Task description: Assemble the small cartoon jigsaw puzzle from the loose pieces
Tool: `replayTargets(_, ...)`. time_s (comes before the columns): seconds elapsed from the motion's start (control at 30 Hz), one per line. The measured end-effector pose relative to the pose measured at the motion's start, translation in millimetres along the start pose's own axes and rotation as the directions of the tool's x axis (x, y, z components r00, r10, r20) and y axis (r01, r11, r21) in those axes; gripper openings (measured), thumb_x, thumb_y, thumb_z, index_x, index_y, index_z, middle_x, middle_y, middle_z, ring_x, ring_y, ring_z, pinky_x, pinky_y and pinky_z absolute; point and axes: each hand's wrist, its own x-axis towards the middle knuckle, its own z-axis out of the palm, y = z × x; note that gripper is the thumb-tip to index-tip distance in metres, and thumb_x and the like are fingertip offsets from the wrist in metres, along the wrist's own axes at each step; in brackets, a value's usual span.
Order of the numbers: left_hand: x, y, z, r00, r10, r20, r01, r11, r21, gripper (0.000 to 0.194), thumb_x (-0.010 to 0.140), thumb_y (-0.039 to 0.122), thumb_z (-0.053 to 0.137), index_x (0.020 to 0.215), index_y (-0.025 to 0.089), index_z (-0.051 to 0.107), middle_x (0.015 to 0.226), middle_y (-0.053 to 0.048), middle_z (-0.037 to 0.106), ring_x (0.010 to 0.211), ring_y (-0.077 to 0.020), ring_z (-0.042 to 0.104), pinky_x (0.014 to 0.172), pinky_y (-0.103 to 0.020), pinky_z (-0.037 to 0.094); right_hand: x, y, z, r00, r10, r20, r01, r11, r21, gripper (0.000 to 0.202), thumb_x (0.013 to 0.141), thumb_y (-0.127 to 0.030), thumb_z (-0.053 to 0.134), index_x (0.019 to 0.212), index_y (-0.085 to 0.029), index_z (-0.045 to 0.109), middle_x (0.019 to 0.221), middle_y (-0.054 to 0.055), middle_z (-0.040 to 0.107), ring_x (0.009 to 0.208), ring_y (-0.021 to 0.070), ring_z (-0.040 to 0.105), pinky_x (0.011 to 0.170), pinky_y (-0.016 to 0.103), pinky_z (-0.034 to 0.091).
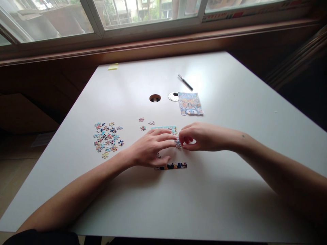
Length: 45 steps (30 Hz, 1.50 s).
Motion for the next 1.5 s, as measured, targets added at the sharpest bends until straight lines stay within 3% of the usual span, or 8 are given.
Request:
replayTargets(0.27,1.7,1.1,1.2,0.997,0.043,0.061,-0.045,0.998,0.034,0.049,0.087,0.033,0.059,0.136,0.026,0.057,0.148,-0.006,0.055,0.144,-0.0279,0.042,0.121,-0.047,0.030,2.0,-5.3,3.2,0.999,0.041,0.020,-0.040,0.998,-0.050,0.010,0.083,-0.019,0.058,0.078,-0.019,0.067,0.076,0.003,0.066,0.066,0.0140,0.054,0.061,0.026,0.034)
replayTargets(0.9,3.0,2.0,0.8,0.997,0.037,0.068,-0.040,0.999,0.035,0.049,0.087,0.034,0.061,0.134,0.025,0.059,0.147,-0.007,0.056,0.140,-0.0289,0.046,0.120,-0.048,0.030,3.1,-8.7,4.4,0.999,0.046,0.002,-0.046,0.996,-0.083,0.009,0.081,-0.017,0.057,0.073,-0.019,0.061,0.076,0.003,0.065,0.065,0.0141,0.054,0.059,0.027,0.029)
replayTargets(1.23,3.4,2.5,0.6,0.997,0.032,0.069,-0.034,0.999,0.024,0.049,0.086,0.035,0.062,0.134,0.025,0.059,0.146,-0.008,0.056,0.140,-0.0287,0.046,0.120,-0.048,0.030,3.4,-7.1,4.7,0.999,0.048,0.016,-0.046,0.994,-0.097,0.009,0.084,-0.018,0.056,0.077,-0.020,0.062,0.079,0.003,0.066,0.068,0.0147,0.056,0.060,0.027,0.032)
replayTargets(1.5,3.2,1.7,1.5,0.997,0.029,0.072,-0.031,0.999,0.025,0.050,0.086,0.035,0.062,0.135,0.026,0.058,0.144,-0.007,0.058,0.139,-0.0277,0.047,0.121,-0.047,0.029,2.5,-0.1,4.9,0.999,0.029,-0.043,-0.032,0.997,-0.070,0.014,0.087,-0.022,0.057,0.077,-0.019,0.065,0.076,0.003,0.067,0.067,0.0152,0.057,0.059,0.027,0.033)
